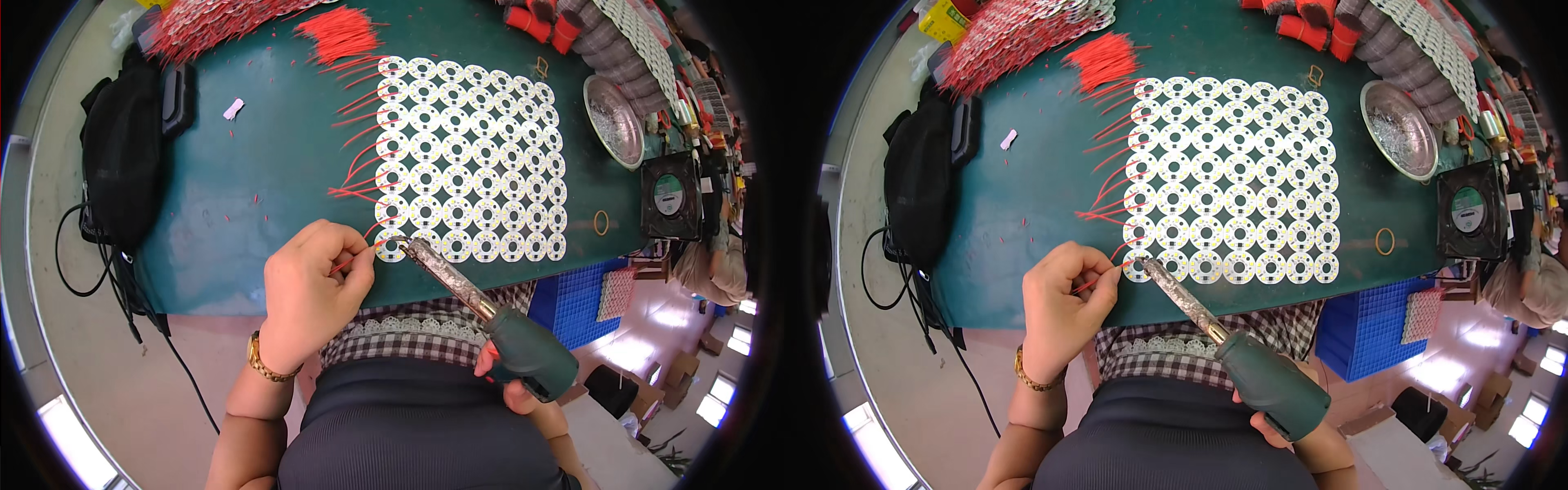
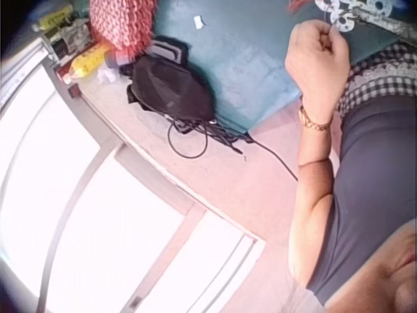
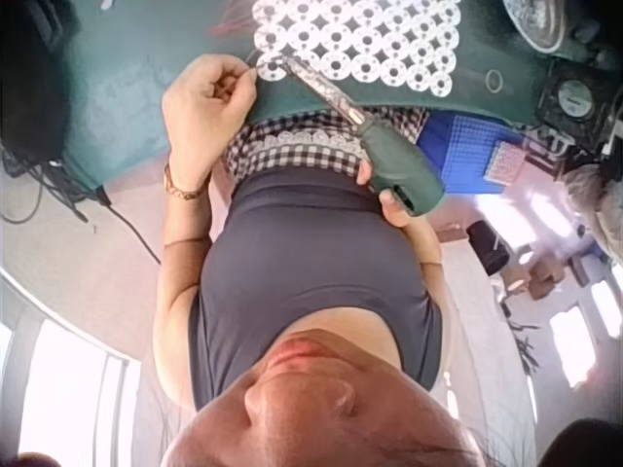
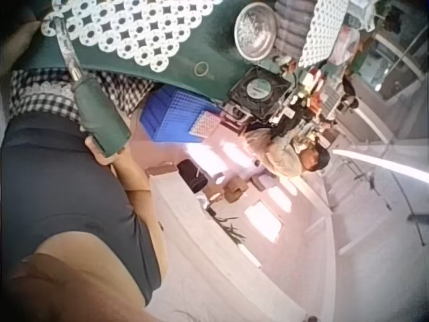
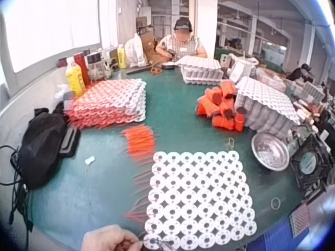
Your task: The person solders red wires onto circular LED boards on a panel, placing each wire by hand and attaching it with a soldering gun.
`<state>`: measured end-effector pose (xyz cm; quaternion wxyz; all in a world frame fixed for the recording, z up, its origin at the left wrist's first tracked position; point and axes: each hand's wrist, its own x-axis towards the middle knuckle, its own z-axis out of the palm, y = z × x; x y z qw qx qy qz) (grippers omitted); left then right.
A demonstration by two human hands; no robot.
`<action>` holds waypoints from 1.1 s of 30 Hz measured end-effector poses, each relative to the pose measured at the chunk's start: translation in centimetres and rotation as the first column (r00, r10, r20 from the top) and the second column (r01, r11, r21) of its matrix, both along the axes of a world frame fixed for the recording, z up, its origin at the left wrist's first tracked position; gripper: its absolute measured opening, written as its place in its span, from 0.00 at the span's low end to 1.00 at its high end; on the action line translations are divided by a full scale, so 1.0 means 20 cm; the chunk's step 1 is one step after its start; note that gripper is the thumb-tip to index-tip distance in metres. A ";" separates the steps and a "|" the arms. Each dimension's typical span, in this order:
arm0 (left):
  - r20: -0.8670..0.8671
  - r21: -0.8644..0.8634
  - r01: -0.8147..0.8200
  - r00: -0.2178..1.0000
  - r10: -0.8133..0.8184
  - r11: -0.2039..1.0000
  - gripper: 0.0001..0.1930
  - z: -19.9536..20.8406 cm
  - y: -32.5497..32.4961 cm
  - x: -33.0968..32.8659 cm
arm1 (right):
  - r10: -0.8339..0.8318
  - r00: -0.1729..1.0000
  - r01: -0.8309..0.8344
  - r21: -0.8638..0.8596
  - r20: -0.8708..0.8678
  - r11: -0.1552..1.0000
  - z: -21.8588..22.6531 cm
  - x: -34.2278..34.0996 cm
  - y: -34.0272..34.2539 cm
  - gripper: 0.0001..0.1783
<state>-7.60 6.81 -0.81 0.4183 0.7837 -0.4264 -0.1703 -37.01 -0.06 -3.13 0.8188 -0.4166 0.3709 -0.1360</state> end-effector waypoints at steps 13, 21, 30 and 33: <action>0.098 -0.012 0.004 0.995 -0.003 1.000 0.07 -0.03 -0.01 -0.01 | 0.210 0.968 -0.251 -0.433 -0.141 0.866 -0.07 -0.02 -0.05 0.37; 0.199 -0.054 0.014 0.980 -0.002 0.998 0.07 -0.04 -0.01 -0.01 | 0.061 0.998 -0.043 -0.468 0.022 0.883 -0.06 -0.05 0.02 0.26; 0.153 -0.136 0.033 0.988 -0.012 0.990 0.06 -0.05 0.00 -0.01 | 0.062 0.993 -0.092 -0.339 -0.096 0.936 0.00 -0.03 0.01 0.53; 0.227 -0.126 0.048 0.974 -0.018 0.991 0.07 -0.07 0.00 -0.01 | 0.059 0.993 -0.095 -0.368 -0.106 0.925 0.03 0.02 0.02 0.51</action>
